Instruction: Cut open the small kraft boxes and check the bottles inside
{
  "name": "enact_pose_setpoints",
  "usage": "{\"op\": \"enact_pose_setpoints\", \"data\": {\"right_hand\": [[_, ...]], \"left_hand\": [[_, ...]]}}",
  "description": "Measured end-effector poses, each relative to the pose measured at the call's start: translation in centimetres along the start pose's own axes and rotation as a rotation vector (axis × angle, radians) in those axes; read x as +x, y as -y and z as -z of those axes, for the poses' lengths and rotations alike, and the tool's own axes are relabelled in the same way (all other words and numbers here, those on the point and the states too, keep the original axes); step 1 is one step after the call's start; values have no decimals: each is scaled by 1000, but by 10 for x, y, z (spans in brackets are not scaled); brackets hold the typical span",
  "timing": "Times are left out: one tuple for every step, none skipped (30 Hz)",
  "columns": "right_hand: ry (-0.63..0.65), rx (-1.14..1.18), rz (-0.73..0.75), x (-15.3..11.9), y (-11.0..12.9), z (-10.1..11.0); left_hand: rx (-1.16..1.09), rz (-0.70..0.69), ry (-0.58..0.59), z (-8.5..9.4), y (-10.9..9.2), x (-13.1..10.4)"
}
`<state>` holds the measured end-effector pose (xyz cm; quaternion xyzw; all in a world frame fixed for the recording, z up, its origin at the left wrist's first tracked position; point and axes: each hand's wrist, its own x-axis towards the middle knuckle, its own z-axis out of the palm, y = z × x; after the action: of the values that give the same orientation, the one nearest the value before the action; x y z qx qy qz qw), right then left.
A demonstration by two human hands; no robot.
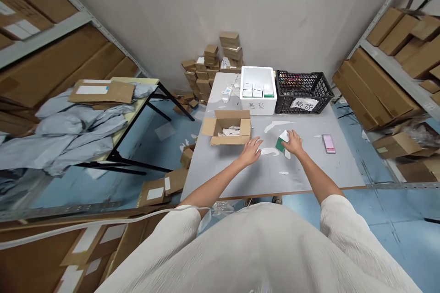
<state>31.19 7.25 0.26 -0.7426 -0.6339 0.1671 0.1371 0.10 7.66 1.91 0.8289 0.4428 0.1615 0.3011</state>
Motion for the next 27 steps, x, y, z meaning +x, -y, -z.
{"op": "enact_pose_setpoints", "data": {"right_hand": [[32,3,11,1,-5,-2],[58,2,30,2,-9,-4],[76,-3,50,4,-11,-6],[89,-13,68,5,-11,-7],[104,-27,85,6,-11,-8],[125,-43,100,7,-9,-9],[154,-57,112,9,-7,-9],[186,-63,119,10,-4,-9],[212,-59,123,11,-2,-9],[227,-45,123,12,1,-8],[227,-25,119,13,4,-8],[219,-3,114,13,6,-8],[207,18,108,14,7,-7],[200,37,103,14,9,-7],[196,54,103,14,10,-6],[194,75,106,13,10,-6],[192,100,110,11,11,-6],[190,131,113,9,11,-7],[187,164,114,6,12,-8],[188,200,112,2,14,-9],[192,235,110,-3,16,-11],[203,265,109,-7,19,-14],[213,285,111,-12,22,-16],[224,296,115,-17,26,-18],[237,298,122,-22,30,-20],[253,294,130,-26,34,-22],[269,286,138,-30,37,-23]], "left_hand": [[-37,4,22,-10,-4,3],[-75,10,44,-19,-8,6],[-110,16,66,-28,-11,8],[-140,22,86,-36,-13,10],[-163,30,104,-44,-15,12],[-179,41,120,-51,-16,14],[-189,52,134,-56,-16,15],[-195,64,143,-60,-16,17],[-200,78,148,-64,-16,18],[-205,92,146,-66,-15,20],[-211,108,140,-68,-14,21],[-218,125,131,-70,-14,23],[-228,144,123,-72,-13,25],[-241,164,114,-73,-12,26],[-255,182,106,-75,-12,28],[-267,195,93,-76,-11,29],[-277,204,77,-78,-11,30],[-283,207,56,-79,-10,30],[-288,207,34,-80,-9,31],[-292,206,13,-80,-8,30],[-296,205,-4,-80,-6,30],[-299,205,-14,-79,-4,29],[-300,203,-19,-77,-2,27],[-297,201,-18,-75,1,26],[-292,199,-11,-72,3,24],[-288,196,-1,-70,6,22],[-285,197,11,-68,7,20]]}}
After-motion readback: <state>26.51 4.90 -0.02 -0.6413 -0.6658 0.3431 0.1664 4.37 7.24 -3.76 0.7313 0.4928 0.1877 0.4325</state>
